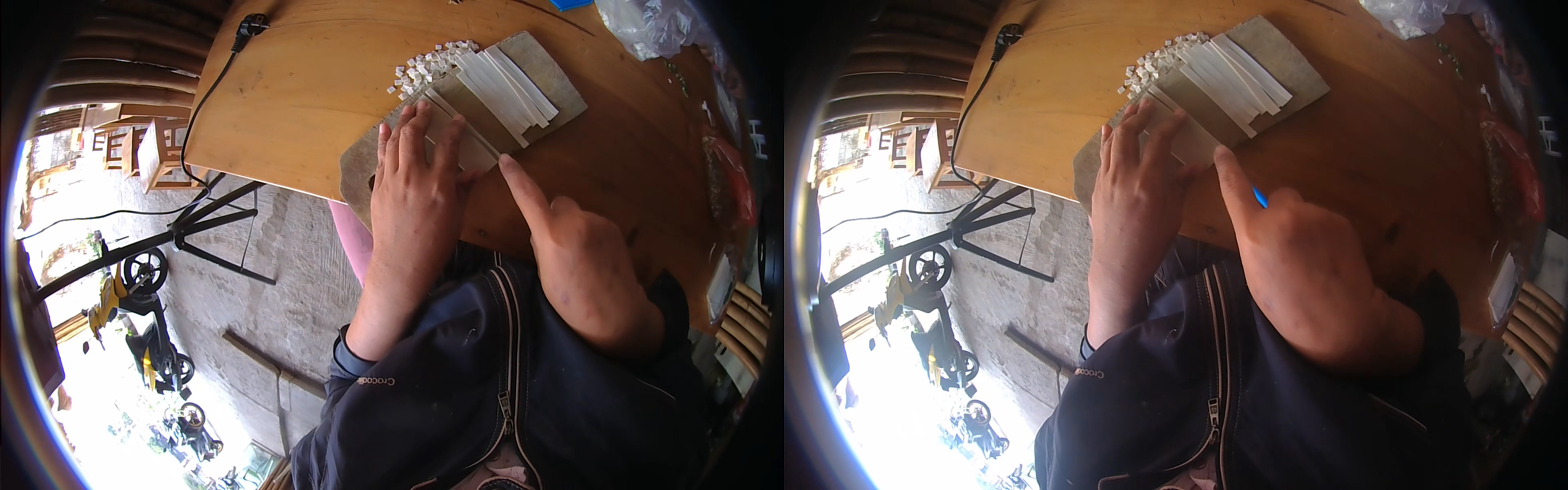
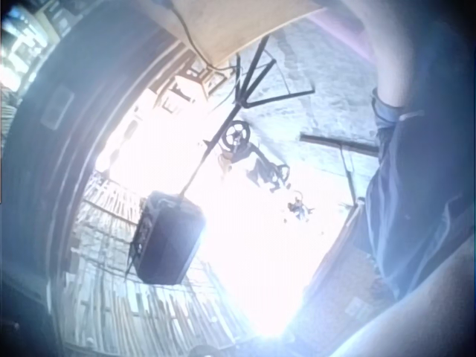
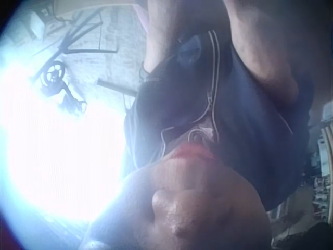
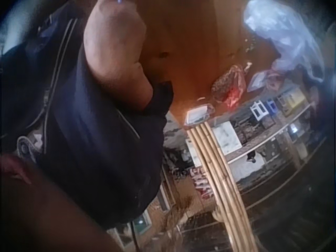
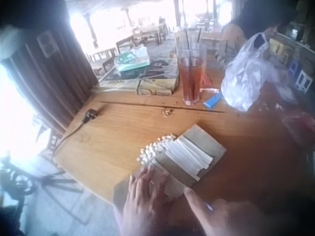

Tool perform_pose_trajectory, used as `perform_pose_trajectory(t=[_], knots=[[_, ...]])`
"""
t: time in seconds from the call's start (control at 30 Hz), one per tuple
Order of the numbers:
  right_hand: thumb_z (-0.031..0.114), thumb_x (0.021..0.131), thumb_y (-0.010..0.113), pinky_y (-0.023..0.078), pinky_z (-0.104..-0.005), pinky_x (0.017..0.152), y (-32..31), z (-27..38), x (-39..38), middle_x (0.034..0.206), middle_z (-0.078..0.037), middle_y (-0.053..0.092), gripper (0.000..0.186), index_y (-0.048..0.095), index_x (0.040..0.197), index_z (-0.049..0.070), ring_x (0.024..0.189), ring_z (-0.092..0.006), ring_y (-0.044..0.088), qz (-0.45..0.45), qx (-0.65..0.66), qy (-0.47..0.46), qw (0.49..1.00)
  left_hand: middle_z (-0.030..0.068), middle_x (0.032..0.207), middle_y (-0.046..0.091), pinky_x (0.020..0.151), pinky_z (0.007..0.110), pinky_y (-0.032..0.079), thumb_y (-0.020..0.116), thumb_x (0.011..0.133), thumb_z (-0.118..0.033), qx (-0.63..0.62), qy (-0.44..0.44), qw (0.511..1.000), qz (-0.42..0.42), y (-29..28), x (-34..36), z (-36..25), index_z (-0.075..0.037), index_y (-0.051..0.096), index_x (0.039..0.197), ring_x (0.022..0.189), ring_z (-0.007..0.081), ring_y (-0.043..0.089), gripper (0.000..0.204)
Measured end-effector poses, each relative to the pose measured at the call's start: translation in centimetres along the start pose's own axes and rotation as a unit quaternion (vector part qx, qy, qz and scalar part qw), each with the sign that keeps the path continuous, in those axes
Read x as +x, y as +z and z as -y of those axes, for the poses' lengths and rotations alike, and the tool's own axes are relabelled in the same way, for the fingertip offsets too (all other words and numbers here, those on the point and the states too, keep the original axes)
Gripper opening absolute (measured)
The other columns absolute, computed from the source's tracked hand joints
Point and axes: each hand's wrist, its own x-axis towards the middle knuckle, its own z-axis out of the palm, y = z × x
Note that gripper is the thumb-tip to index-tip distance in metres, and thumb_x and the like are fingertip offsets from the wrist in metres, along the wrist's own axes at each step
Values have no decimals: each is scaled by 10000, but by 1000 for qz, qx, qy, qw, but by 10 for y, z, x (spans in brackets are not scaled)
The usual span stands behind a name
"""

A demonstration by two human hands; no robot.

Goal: The person cuts a white sheet into strips and then into small cubes using a knife on a cutting board. The person repeatedly slices the material into smaller pieces, accumulating a pile of cubes on the board.

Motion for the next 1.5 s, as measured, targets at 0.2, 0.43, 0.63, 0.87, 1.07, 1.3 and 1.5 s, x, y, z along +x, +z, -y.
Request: perform_pose_trajectory(t=[0.2,0.43,0.63,0.87,1.07,1.3,1.5], knots=[[-36,894,568,554,-501,646,7,-6,-8,779,-182,571,769,373,1604,183,685,-393,658,-6,21,3,1000,223,1446,499,1195,550,367,787,838,-252,0,2,1000,3,-1,1,-2,-77,587,1380,1406,395,462,603],[19,874,600,567,-433,579,5,-10,-19,779,-165,590,773,365,1605,115,617,-328,659,-3,-33,-18,999,228,1443,498,1191,551,370,785,841,-246,-3,3,1000,-1,-2,1,-3,-71,581,1380,1406,402,462,602],[1,863,598,565,-432,574,5,-18,-25,777,-154,582,780,377,1601,126,603,-316,649,-10,-10,-25,1000,232,1444,495,1188,556,374,781,847,-238,-2,-3,1000,7,-3,1,-5,-67,581,1378,1412,407,456,592],[-74,867,595,570,-454,687,-4,-28,-32,941,-181,659,716,480,1538,150,741,-362,679,10,25,7,1000,231,1441,494,1182,560,381,782,842,-221,1,2,1000,2,-1,0,-4,-71,572,1385,1408,414,460,601],[-129,885,562,571,-439,816,-22,-34,-27,1235,-221,684,628,557,1468,103,953,-390,710,-38,167,-5,985,231,1444,504,1183,555,373,780,842,-195,-31,-4,999,-5,-1,2,-3,-37,569,1362,1416,412,453,583],[-113,899,570,567,-435,833,-10,-31,-7,1255,-197,683,623,555,1475,125,956,-381,707,-64,179,-12,982,233,1482,490,1200,554,343,802,824,-221,-13,-4,1000,11,-6,-1,-3,-21,566,1344,1425,406,447,605],[-107,899,576,564,-442,820,-4,-32,-1,1244,-197,684,648,544,1491,152,908,-375,699,-36,164,-15,986,223,1499,478,1206,580,320,822,805,-275,1,-11,1000,25,-13,-4,-8,-30,573,1344,1436,392,436,642]])
